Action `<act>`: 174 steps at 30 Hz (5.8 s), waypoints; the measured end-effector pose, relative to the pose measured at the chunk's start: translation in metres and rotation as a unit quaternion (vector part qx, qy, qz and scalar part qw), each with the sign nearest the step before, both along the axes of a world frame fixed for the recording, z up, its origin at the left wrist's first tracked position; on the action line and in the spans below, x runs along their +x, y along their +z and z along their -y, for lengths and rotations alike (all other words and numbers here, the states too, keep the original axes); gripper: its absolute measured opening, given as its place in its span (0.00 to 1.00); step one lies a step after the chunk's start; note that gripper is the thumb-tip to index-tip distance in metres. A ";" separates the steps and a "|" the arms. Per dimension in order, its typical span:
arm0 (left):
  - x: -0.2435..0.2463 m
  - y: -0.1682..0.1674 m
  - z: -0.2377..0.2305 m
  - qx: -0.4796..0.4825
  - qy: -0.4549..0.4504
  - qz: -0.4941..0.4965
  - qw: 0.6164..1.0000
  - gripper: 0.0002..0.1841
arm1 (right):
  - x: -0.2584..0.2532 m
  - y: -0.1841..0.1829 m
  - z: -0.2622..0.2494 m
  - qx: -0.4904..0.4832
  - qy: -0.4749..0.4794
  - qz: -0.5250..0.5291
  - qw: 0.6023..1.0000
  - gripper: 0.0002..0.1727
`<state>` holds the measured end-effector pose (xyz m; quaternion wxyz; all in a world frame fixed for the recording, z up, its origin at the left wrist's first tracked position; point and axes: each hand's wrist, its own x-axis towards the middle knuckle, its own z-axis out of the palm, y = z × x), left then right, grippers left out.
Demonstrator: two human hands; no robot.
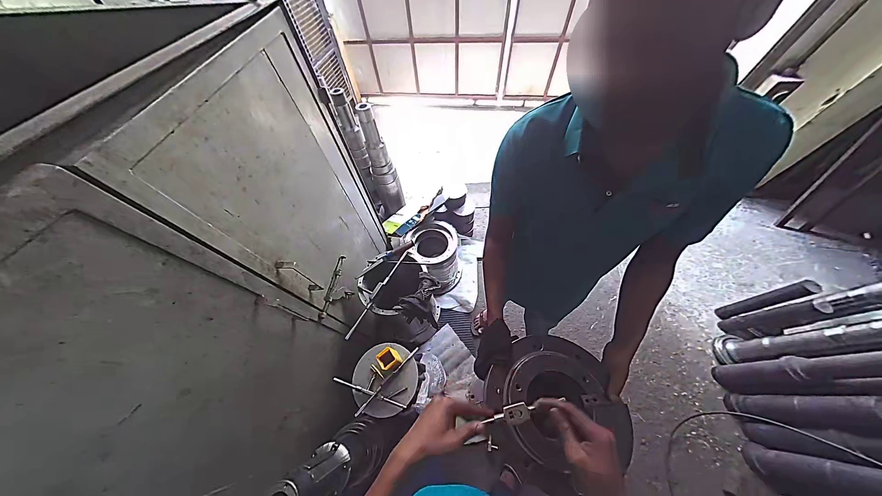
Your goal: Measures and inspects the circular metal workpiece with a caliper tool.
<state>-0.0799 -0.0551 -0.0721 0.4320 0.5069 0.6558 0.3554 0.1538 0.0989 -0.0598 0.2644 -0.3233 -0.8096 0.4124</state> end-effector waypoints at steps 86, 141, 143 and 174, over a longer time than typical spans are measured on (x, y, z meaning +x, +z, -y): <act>0.038 0.014 -0.181 -0.045 -0.273 0.007 0.961 0.11 | -0.067 -0.016 0.108 -0.536 -0.065 -0.068 0.839 0.16; 0.065 0.056 -0.157 -0.055 -0.388 -0.178 0.902 0.15 | -0.093 -0.046 0.098 -0.426 -0.110 -0.052 0.897 0.05; 0.025 0.044 -0.118 0.022 -0.239 -0.143 0.960 0.15 | -0.061 -0.004 0.073 -0.424 0.048 -0.018 0.904 0.11; -0.011 -0.029 0.006 0.012 0.045 0.081 0.996 0.18 | 0.003 -0.007 -0.021 0.000 -0.010 0.048 0.999 0.15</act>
